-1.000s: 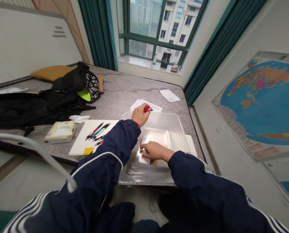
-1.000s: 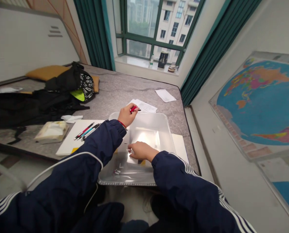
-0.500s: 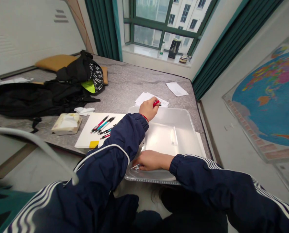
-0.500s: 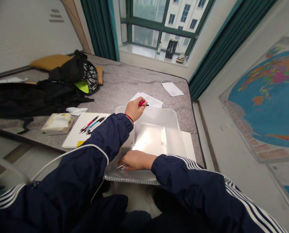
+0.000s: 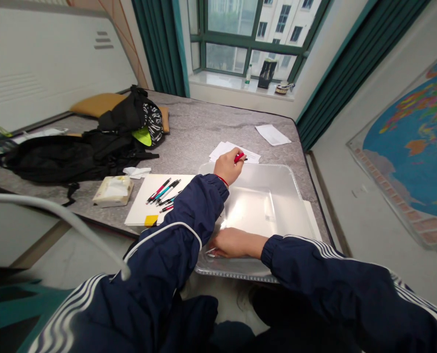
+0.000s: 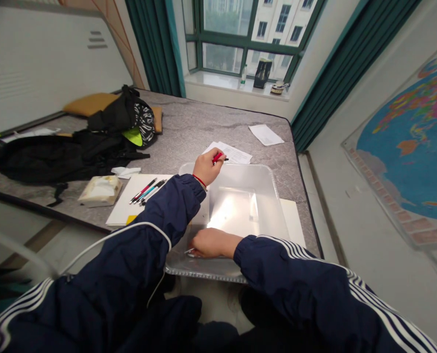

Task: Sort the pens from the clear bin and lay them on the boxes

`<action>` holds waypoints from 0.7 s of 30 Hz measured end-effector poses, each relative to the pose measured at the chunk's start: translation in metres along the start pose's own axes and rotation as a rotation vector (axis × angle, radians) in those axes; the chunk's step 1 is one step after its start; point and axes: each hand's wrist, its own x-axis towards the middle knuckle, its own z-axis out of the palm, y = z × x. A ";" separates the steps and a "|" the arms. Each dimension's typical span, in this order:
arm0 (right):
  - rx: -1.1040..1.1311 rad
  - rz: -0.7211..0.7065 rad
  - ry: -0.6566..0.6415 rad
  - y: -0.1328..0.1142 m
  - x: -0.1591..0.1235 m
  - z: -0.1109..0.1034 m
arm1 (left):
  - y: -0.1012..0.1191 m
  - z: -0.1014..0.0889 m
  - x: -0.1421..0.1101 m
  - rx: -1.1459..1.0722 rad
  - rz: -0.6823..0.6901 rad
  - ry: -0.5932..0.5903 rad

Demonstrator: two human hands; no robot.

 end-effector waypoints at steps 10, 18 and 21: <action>0.078 0.024 0.141 0.012 -0.012 -0.048 | -0.003 0.001 0.002 -0.116 -0.046 0.032; 0.464 0.324 0.544 0.067 -0.071 -0.090 | -0.007 0.012 0.008 -0.444 -0.124 -0.062; 0.722 0.415 0.994 0.083 -0.088 -0.102 | -0.004 0.015 0.008 -0.533 -0.160 -0.153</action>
